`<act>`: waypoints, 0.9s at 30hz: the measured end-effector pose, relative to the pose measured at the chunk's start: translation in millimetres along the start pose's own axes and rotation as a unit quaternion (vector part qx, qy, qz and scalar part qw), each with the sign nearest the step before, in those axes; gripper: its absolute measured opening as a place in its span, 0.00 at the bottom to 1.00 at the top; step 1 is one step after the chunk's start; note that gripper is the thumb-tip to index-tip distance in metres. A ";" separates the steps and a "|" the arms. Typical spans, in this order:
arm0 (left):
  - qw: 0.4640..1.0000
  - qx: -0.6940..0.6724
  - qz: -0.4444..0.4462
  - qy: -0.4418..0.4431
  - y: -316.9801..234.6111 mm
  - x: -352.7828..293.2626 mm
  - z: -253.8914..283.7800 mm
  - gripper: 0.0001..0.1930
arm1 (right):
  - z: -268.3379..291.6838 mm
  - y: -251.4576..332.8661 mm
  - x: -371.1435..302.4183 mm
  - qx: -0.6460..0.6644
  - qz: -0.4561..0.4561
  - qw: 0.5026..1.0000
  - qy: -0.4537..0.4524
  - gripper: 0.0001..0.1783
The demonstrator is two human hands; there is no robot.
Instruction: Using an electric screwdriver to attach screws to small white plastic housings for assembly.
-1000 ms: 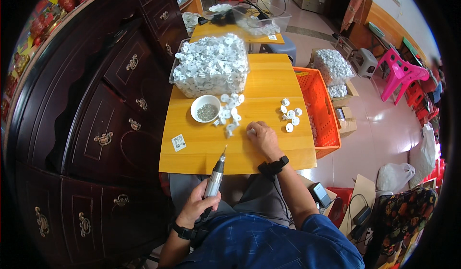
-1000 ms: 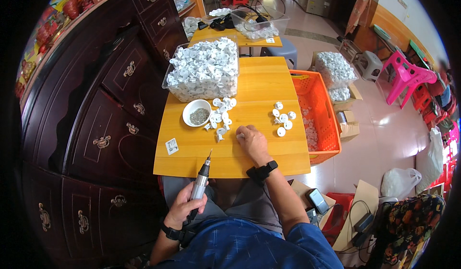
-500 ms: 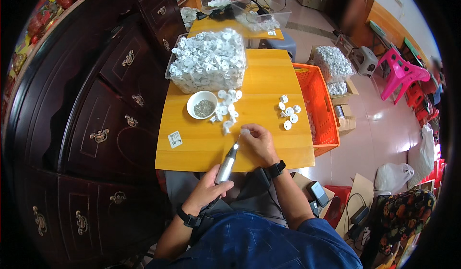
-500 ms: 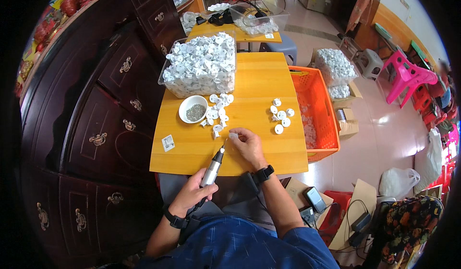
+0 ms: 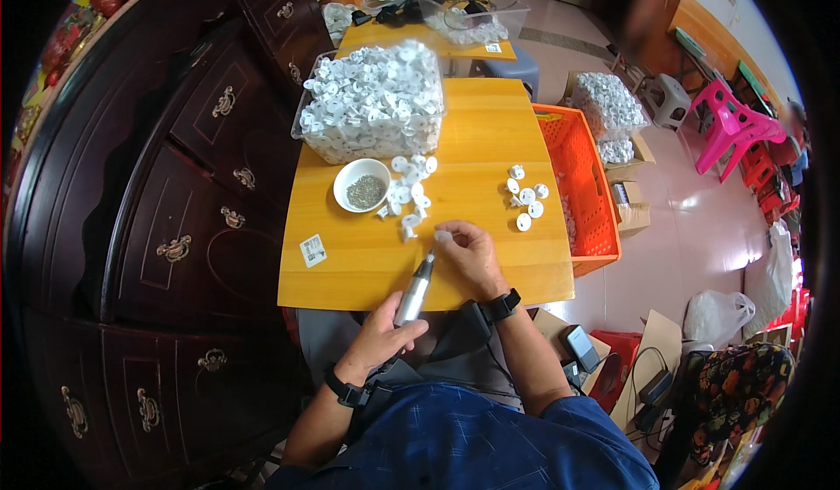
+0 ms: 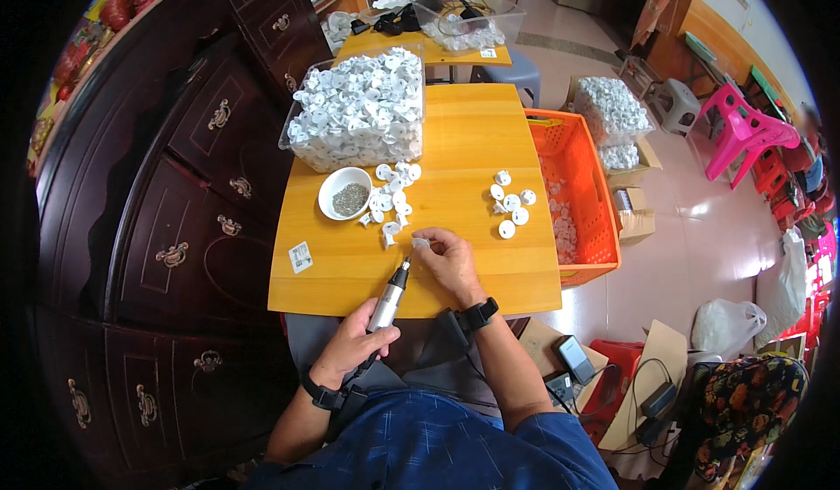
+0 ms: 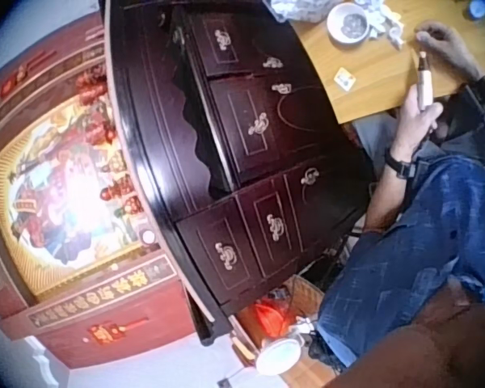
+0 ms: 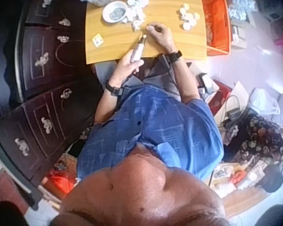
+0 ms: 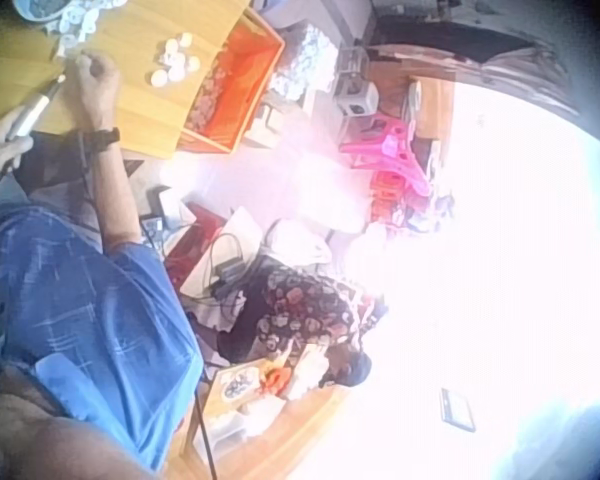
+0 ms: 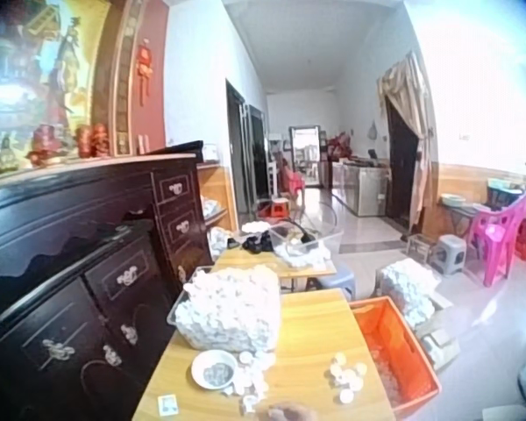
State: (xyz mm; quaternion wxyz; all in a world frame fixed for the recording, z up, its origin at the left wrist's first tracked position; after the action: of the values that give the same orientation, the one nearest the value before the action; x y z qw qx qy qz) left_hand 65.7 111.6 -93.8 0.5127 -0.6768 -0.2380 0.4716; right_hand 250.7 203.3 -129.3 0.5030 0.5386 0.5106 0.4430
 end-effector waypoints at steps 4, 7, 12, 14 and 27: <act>1.000 -0.001 0.003 0.001 0.5 2.0 0.0 0.23 | 1.8 -6.7 3.8 -0.019 0.017 1.000 -0.002 0.09; 1.000 -0.021 0.008 -0.001 2.5 3.6 0.2 0.23 | 1.1 -7.1 3.1 -0.005 0.020 1.000 -0.004 0.09; 1.000 -0.013 0.002 0.003 1.0 3.8 0.4 0.23 | 1.4 -6.1 3.1 -0.011 0.016 1.000 -0.001 0.09; 1.000 -0.011 0.004 0.009 0.3 3.4 -0.1 0.23 | 1.1 -4.4 2.5 -0.012 0.013 1.000 -0.001 0.09; 1.000 -0.026 -0.006 0.008 3.4 3.9 1.0 0.23 | 0.2 -1.2 1.5 -0.033 0.021 0.999 -0.004 0.09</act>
State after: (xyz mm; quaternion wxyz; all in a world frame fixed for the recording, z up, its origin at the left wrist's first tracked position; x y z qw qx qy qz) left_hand 66.0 114.1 -98.5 0.4999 -0.6921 -0.2500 0.4568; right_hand 250.9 204.7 -130.5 0.5131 0.5337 0.4822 0.4684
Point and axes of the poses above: each hand's wrist, its own x-axis towards the middle knuckle, its own z-axis out of the back of the hand, y = z × x, the point moved 7 cm from there along x, towards the middle knuckle
